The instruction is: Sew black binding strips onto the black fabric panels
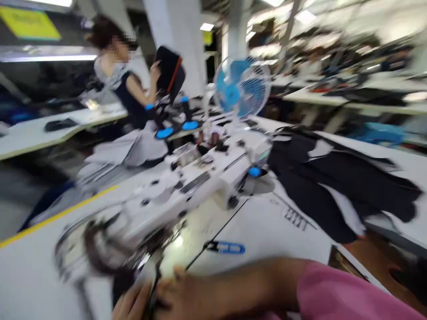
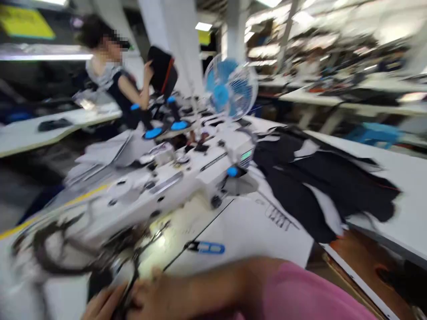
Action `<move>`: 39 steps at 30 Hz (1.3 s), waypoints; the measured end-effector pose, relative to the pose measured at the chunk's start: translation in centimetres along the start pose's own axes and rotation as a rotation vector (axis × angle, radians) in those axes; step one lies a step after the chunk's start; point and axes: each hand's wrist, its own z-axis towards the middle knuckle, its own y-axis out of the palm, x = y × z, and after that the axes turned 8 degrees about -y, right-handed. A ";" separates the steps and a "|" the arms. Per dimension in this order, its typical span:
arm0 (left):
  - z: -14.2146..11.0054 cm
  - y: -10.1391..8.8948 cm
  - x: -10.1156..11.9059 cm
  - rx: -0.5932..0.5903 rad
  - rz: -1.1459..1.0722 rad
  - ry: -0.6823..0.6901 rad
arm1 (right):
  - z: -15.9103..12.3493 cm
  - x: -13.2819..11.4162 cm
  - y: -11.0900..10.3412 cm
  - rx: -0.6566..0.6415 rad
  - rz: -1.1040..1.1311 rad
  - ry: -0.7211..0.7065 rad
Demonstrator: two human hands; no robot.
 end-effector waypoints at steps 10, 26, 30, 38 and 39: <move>-2.8 -1.9 1.3 -0.194 0.200 0.001 | 0.5 -2.1 3.6 0.060 0.271 0.091; -1.3 -2.9 2.0 -0.263 0.183 0.048 | 0.6 -1.9 3.3 0.085 0.329 0.151; -0.8 -3.1 1.9 -0.286 0.169 0.054 | 0.8 -1.6 3.3 0.085 0.341 0.144; -0.3 -3.2 2.0 -0.294 0.155 0.044 | 1.0 -1.2 2.7 0.031 0.345 0.144; -0.2 -3.2 2.0 -0.295 0.157 0.044 | 1.1 -1.2 2.6 0.029 0.346 0.147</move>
